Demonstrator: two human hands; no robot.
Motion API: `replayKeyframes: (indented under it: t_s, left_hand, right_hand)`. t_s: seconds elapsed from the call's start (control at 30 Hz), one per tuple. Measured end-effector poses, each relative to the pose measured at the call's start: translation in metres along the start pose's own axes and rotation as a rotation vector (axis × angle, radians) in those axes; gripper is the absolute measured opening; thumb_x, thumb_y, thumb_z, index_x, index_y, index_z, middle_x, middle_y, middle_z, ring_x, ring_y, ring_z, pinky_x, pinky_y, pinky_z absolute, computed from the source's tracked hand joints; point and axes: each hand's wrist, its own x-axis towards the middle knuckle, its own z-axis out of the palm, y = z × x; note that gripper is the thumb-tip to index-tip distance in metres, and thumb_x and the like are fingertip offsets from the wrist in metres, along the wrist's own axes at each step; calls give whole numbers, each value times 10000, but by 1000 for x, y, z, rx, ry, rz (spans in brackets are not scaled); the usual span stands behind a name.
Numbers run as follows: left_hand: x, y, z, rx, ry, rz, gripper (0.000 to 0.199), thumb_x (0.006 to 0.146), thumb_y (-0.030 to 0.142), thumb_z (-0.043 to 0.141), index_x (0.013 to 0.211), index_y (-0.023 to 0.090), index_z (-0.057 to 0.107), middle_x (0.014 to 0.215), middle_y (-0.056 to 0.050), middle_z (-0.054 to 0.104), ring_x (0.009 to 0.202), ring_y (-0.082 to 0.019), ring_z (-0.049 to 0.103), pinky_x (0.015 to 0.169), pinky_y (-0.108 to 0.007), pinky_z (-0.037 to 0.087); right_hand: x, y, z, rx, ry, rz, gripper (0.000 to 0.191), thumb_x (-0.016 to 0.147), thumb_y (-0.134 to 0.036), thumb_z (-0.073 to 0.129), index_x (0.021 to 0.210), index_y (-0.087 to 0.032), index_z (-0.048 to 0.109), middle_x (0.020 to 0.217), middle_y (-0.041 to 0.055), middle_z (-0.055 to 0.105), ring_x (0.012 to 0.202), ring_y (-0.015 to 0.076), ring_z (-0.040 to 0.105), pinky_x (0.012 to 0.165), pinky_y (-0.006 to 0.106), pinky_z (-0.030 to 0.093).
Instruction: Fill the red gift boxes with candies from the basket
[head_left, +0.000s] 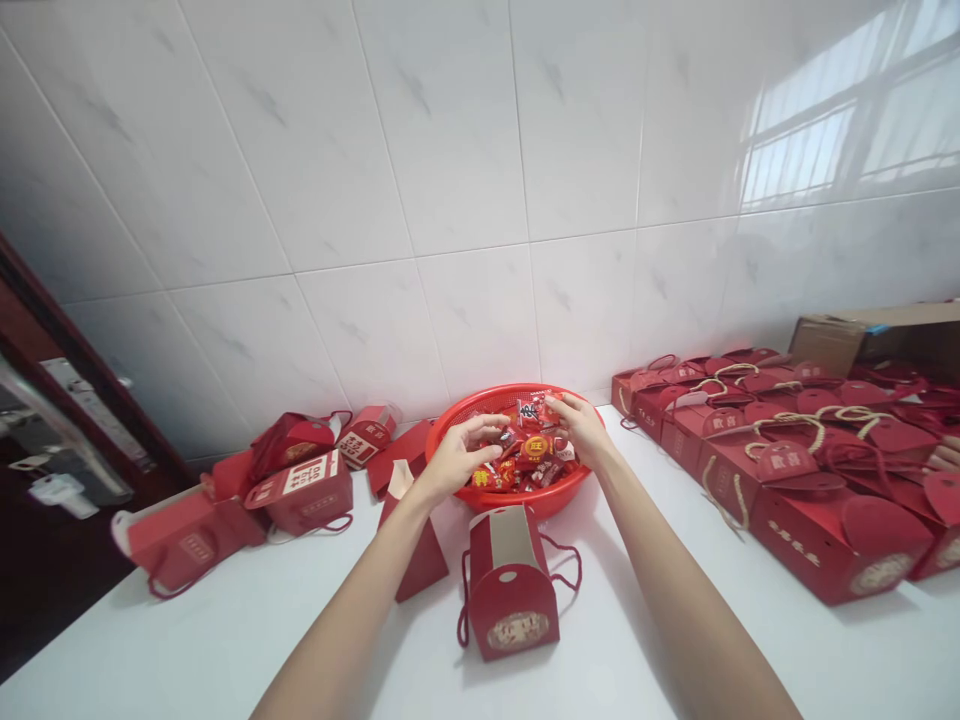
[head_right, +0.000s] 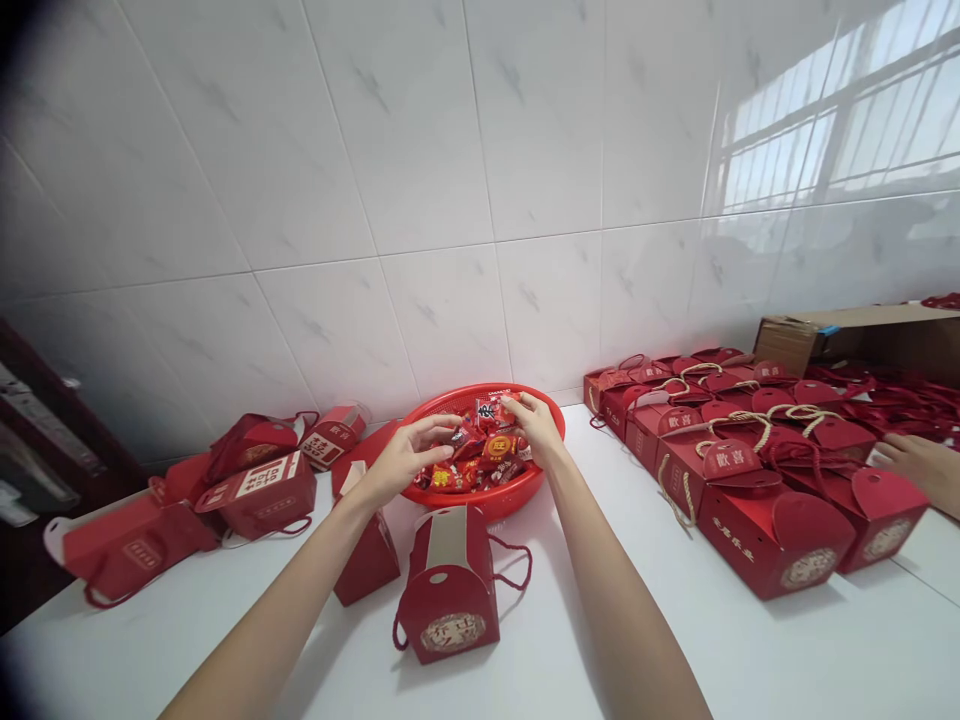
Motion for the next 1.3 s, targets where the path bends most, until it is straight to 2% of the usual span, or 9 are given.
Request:
replayKeyframes:
  t_s: [0.23,0.43,0.53,0.6,0.73,0.8,0.97,1.17,1.3]
  left_hand:
    - [-27,13,4,-15,112,-63,318,735,372,671,973,170,735,1074,-85,749,1050,-272,654,935,-382,509]
    - [-61,38,8,101,-1,-74,367,815,411,642,1095,181,694,1116,-82,721,1062,-255,643,934,-369,514]
    - [-74,47,13,137,-39,-52,330,857,383,600,1117,191,662,1129,-78,701,1103,-255,617,920,-348,512]
    - [-80,52,16,207,-71,-29,224,872,334,564,1002,181,664,1005,-63,712,979,-240,636,830,-325,521]
    - [-85,58,18,366,-172,3,143,834,155,491,854,172,631,818,-19,677,755,-181,593,678,-265,472]
    - [-86,59,17,386,-221,35,188,828,117,464,882,178,633,865,-19,685,776,-180,596,699,-261,466]
    - [-86,57,10,518,-233,65,221,835,108,432,906,196,622,894,-20,697,781,-187,618,711,-270,442]
    - [-89,60,-5,667,-242,-38,163,878,246,495,972,218,625,952,-28,721,856,-219,642,737,-298,440]
    - [-92,61,-11,689,-324,-126,174,802,256,568,926,214,683,931,-20,729,838,-218,648,720,-287,441]
  right_hand:
    - [-6,-14,3,-57,-57,-14,400,590,-502,811,790,-191,658,742,-8,607,723,155,586,589,245,492]
    - [-38,-57,28,-79,-248,-116,349,705,-505,759,851,-199,675,769,12,602,757,161,565,635,257,508]
    - [-62,-74,40,-94,-413,-98,345,738,-518,736,838,-198,656,747,9,588,705,150,555,628,261,494]
    - [-76,-80,46,-136,-599,-59,325,779,-509,712,814,-194,637,720,-3,568,656,130,534,613,253,471]
    - [-99,-80,53,-265,-999,26,254,856,-424,672,805,-183,611,735,-16,550,672,110,516,659,250,450]
    - [-105,-75,54,-292,-1082,83,230,876,-405,653,835,-182,610,759,-19,549,702,107,514,687,248,444]
    - [-104,-60,45,-360,-966,133,279,868,-469,642,858,-192,608,752,-31,523,694,106,478,665,240,415]
    - [-96,-55,32,-446,-581,186,301,798,-517,684,776,-223,620,724,-10,534,687,143,485,592,257,421]
    - [-99,-53,34,-588,-432,57,244,754,-462,736,723,-239,644,664,8,546,669,170,497,559,274,407]
